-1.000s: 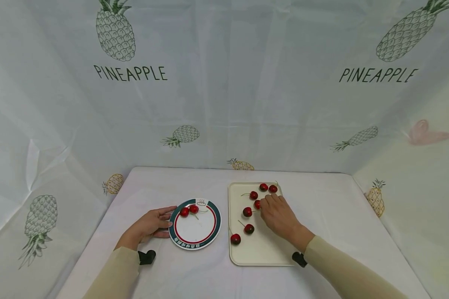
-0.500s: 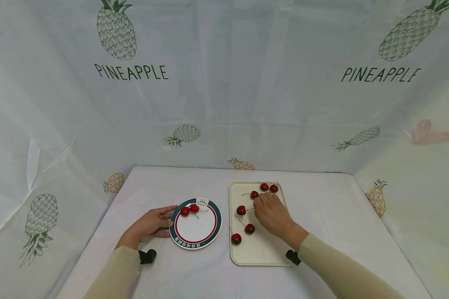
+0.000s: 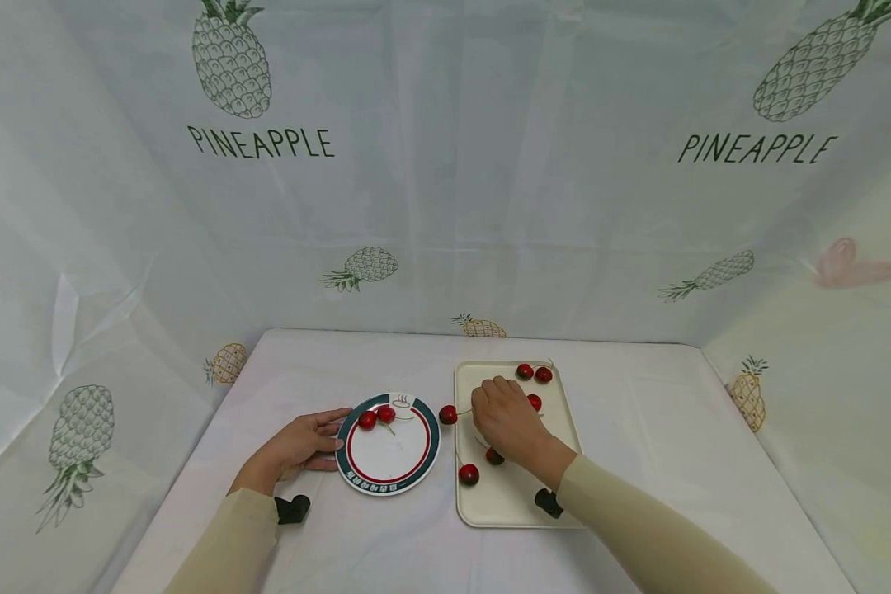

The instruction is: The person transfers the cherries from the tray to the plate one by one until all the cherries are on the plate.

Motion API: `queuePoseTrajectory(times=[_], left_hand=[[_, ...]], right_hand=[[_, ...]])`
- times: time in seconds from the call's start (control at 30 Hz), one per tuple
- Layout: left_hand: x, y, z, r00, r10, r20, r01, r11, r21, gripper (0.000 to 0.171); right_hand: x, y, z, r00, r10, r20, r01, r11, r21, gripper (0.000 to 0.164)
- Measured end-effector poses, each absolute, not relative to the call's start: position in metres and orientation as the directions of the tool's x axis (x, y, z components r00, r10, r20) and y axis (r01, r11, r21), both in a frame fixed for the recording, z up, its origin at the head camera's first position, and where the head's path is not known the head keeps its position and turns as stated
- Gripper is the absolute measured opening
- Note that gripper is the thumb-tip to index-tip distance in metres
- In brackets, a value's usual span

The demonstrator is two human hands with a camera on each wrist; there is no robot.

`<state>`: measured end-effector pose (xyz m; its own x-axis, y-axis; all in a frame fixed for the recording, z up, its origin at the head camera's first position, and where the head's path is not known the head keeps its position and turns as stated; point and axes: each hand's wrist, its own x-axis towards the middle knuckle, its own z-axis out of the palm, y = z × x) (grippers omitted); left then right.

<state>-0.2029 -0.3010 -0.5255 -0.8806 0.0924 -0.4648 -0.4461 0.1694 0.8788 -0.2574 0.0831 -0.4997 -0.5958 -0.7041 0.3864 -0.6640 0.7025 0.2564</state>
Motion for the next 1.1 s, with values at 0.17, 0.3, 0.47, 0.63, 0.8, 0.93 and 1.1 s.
queuePoseTrajectory(times=[0.17, 0.3, 0.47, 0.63, 0.8, 0.93, 1.1], left_hand=[[-0.203, -0.301, -0.525, -0.877, 0.079, -0.474, -0.458, 0.164, 0.874, 0.065], [-0.203, -0.302, -0.526, -0.875, 0.095, -0.474, -0.456, 0.162, 0.875, 0.066], [-0.203, -0.302, -0.527, -0.871, 0.102, -0.480, -0.462, 0.160, 0.872, 0.067], [-0.203, -0.302, -0.528, -0.873, 0.090, -0.479, -0.462, 0.162, 0.872, 0.067], [-0.204, -0.301, -0.528, -0.872, 0.080, -0.482, -0.467, 0.157, 0.870, 0.065], [-0.205, -0.301, -0.527, -0.875, 0.076, -0.478, -0.464, 0.152, 0.873, 0.064], [-0.205, -0.301, -0.526, -0.877, 0.071, -0.476, -0.463, 0.150, 0.874, 0.063]], right_hand=[[-0.260, 0.062, -0.500, -0.616, -0.710, 0.341, -0.665, 0.701, 0.259, 0.022], [-0.262, 0.045, -0.501, -0.634, -0.712, 0.302, -0.668, 0.701, 0.250, 0.021], [-0.263, 0.029, -0.503, -0.652, -0.712, 0.263, -0.657, 0.703, 0.273, 0.014], [-0.264, 0.018, -0.505, -0.667, -0.703, 0.249, -0.643, 0.711, 0.284, 0.009], [-0.264, 0.008, -0.506, -0.670, -0.700, 0.249, -0.639, 0.714, 0.287, 0.011], [-0.264, 0.001, -0.507, -0.688, -0.683, 0.244, -0.628, 0.729, 0.272, 0.012], [-0.263, -0.006, -0.508, -0.723, -0.664, 0.191, -0.610, 0.743, 0.274, 0.016]])
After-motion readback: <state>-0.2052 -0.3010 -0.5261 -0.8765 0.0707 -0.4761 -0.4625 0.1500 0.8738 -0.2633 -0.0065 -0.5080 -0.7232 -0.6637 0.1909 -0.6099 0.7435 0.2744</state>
